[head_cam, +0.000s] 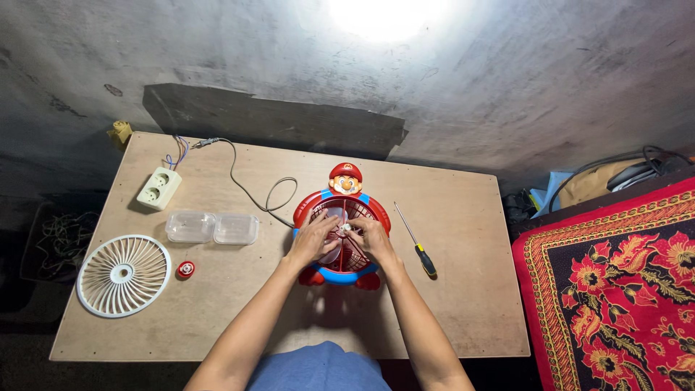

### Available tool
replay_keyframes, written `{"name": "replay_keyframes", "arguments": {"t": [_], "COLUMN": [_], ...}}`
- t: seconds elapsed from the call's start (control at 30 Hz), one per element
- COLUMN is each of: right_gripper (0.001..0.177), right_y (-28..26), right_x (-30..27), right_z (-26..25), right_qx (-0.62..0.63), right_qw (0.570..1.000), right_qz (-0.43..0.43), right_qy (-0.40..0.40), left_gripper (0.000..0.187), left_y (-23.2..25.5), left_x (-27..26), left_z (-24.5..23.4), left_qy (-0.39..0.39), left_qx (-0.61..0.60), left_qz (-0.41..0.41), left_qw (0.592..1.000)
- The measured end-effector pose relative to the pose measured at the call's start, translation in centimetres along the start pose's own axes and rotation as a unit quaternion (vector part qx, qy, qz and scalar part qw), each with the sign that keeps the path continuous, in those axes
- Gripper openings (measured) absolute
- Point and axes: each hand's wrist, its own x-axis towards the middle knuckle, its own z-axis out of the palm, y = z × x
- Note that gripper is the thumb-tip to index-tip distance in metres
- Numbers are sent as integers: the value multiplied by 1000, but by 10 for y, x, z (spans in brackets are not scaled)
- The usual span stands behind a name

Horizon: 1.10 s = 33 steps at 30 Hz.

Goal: The person assembles a small Mario-themed fan by using a screwdriver to tighten screws on the fan's central hub and base. The person reorients the fan multiple times to access different screw locations and continues tightening until the assembly appears complete.

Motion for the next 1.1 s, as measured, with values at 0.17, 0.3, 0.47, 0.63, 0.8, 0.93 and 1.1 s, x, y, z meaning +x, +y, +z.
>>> {"name": "replay_keyframes", "arguments": {"t": [0.17, 0.3, 0.47, 0.63, 0.8, 0.93, 1.1], "right_gripper": [27, 28, 29, 28, 30, 27, 30], "right_y": [-43, -92, -145, -177, -188, -182, -167], "right_x": [15, 34, 48, 57, 59, 59, 57], "right_z": [-4, 16, 76, 164, 260, 320, 361], "right_qx": [14, 13, 30, 75, 64, 47, 26], "right_qw": [999, 992, 997, 995, 992, 993, 994], "right_qz": [-3, -99, -66, -44, 21, 17, -28], "right_qy": [37, 70, -5, -57, -103, -108, -99], "left_gripper": [47, 40, 37, 39, 41, 41, 42], "left_y": [7, -2, -50, -103, -136, -153, -167], "left_x": [-9, -28, -93, -174, -239, -267, -276], "left_z": [-41, -84, -125, -150, -165, -168, -166], "left_qy": [81, 137, 237, 241, 204, 194, 180], "left_qx": [-172, -269, -109, 13, 56, 32, 33], "left_qz": [-134, -270, -196, -219, -284, -313, -323], "left_qw": [973, 914, 945, 945, 935, 929, 929]}}
